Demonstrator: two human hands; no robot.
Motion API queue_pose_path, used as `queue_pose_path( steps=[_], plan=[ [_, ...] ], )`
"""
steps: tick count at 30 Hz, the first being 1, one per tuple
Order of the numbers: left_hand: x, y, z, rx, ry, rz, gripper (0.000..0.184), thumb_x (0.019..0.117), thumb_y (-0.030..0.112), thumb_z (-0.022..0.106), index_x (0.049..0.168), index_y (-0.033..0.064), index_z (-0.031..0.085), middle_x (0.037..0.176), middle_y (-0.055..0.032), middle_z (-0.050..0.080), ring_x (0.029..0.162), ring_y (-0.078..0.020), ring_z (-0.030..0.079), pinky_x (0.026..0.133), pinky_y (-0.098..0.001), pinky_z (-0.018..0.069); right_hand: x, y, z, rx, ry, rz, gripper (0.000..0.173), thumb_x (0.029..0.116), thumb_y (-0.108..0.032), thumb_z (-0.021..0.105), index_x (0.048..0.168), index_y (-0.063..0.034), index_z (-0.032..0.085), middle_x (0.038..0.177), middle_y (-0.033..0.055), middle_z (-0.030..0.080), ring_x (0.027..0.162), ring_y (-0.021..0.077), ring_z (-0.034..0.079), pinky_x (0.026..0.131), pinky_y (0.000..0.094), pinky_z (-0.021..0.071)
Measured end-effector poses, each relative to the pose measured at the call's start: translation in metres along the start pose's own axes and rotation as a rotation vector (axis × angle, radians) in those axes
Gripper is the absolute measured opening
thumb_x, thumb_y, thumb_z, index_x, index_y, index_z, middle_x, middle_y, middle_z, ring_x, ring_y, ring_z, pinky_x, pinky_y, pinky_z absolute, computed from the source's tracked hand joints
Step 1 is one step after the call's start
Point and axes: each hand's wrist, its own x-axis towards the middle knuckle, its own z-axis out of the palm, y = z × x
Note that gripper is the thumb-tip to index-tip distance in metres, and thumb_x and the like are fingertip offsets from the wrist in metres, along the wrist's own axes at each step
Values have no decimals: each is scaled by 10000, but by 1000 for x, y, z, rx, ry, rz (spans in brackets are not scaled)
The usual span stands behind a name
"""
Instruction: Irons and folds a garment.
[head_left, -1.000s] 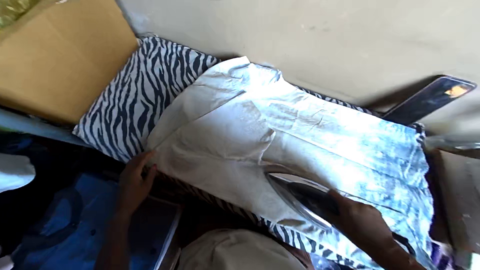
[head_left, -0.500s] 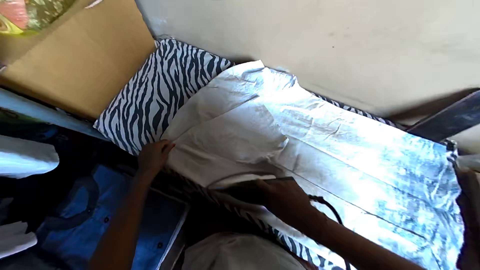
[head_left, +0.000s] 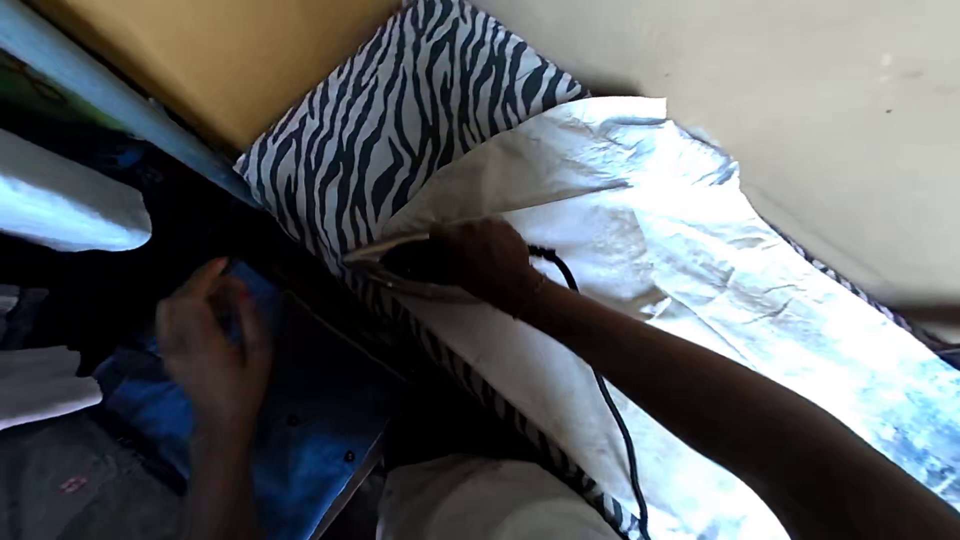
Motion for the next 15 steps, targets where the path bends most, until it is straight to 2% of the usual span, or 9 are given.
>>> queue_pose_path(
  steps=[2,5,6,9,12,14,15],
  plan=[
    [-31,-5,-20,0,37,-60,437,1057,180,466,1424,-56,463,1164,-301,640,986,-399,647,833,-516,528,12,-4,-6,-43,-52,-16,165,1017,-168,593,1104,-47,666,879,212,695,853,445,703,655,575,533],
    [-54,-6,-36,25,70,-101,360,1036,140,479,1264,-118,584,1079,-300,670,959,-376,653,872,-467,520,9,0,-7,-116,-94,-183,150,982,-218,674,1051,-85,683,789,162,682,770,402,701,607,551,535],
    [-61,-5,-38,30,76,-100,334,1030,126,485,1215,-116,621,1059,-296,676,956,-366,648,868,-445,510,12,0,-8,-108,-111,-189,165,988,-215,667,1064,-70,681,815,182,686,795,417,700,625,563,528],
    [-60,6,-40,41,87,-52,293,1014,102,491,1112,-85,695,1039,-290,688,972,-382,651,877,-436,512,26,-15,-12,-4,-59,29,187,1021,-144,569,1119,-17,665,954,238,702,925,455,703,694,598,543],
    [-40,32,-37,6,136,26,281,1001,86,494,1060,-67,722,1018,-267,700,972,-372,645,883,-416,499,33,-41,-15,88,-19,216,238,1061,-82,452,1201,29,610,1065,249,698,999,438,706,750,565,566],
    [-23,54,-33,-32,164,93,281,1003,90,497,1058,-58,729,1031,-256,705,1004,-374,642,909,-422,491,17,-56,-15,183,-76,282,267,1064,-65,459,1296,35,547,1125,259,682,1049,437,696,791,568,567],
    [-15,65,-31,-50,174,137,277,1009,89,497,1062,-50,730,1038,-245,704,1011,-365,633,910,-418,483,3,-58,-10,207,-83,280,274,1059,-67,482,1311,26,536,1094,259,689,1021,436,704,773,566,573]
  ],
)
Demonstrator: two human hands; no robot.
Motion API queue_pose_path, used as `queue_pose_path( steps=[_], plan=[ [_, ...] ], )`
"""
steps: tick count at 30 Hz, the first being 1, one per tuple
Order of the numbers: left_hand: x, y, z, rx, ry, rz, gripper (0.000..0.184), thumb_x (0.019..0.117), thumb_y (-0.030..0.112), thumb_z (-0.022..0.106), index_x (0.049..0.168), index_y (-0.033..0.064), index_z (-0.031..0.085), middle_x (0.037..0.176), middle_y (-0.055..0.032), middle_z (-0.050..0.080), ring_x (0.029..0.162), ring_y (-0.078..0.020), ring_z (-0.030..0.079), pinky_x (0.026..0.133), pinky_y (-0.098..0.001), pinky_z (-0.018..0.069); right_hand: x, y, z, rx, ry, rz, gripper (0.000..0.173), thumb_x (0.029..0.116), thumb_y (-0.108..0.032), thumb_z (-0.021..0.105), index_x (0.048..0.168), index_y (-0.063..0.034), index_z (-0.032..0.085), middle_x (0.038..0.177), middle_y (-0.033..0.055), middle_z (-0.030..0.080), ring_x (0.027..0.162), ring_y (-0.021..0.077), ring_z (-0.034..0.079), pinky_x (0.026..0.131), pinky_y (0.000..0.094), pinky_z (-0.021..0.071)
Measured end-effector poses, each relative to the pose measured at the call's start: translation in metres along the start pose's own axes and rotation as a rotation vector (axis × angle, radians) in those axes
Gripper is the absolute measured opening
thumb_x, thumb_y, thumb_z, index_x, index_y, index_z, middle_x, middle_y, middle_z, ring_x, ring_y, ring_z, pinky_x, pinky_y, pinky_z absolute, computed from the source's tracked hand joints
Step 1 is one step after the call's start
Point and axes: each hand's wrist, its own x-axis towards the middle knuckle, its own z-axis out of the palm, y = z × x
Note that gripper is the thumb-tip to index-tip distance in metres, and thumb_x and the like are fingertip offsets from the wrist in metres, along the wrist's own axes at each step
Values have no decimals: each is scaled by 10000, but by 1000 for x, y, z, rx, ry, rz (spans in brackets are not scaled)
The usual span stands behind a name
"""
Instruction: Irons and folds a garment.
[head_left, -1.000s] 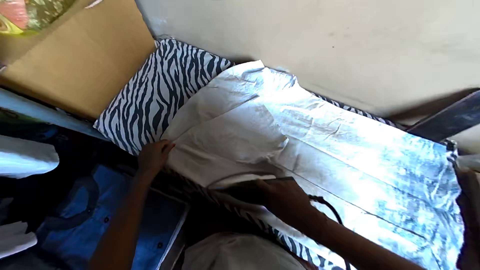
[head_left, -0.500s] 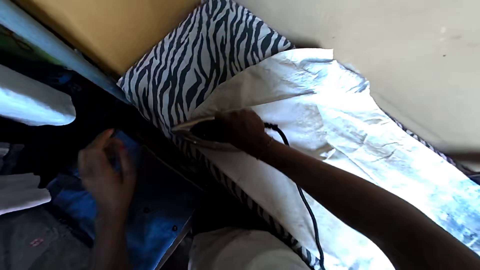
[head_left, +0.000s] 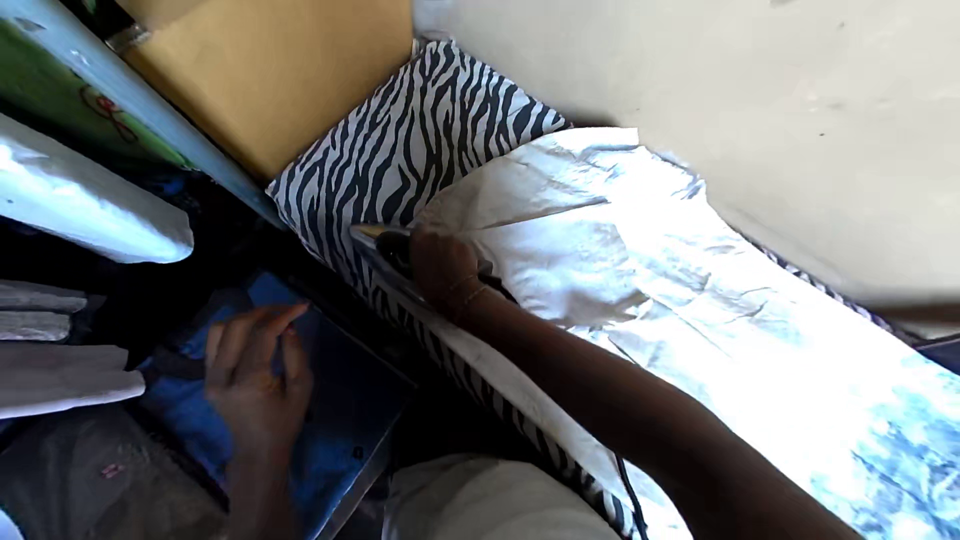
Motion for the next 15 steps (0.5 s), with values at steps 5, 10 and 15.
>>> queue_pose_path(
  steps=[5,10,15],
  plan=[
    [15,19,-2,-17,1,148,267,1005,93,507,1049,-35,737,1015,-225,719,1015,-349,648,910,-395,490,-63,61,8,-89,-125,8,299,1055,-84,484,1330,-3,567,1109,274,689,1062,477,681,815,608,550],
    [-6,15,-20,-108,-30,51,281,1007,96,495,1026,-50,734,984,-218,724,1003,-286,662,924,-353,496,-35,95,-10,-43,96,170,244,1042,-174,557,1181,17,616,1048,271,692,998,473,694,765,607,552],
    [36,78,13,-225,12,171,262,1025,100,514,1085,-55,716,1030,-217,721,1017,-278,667,912,-367,514,-49,66,2,156,60,61,268,1004,-135,634,1207,36,600,1083,269,685,996,452,697,768,603,574]
  ],
)
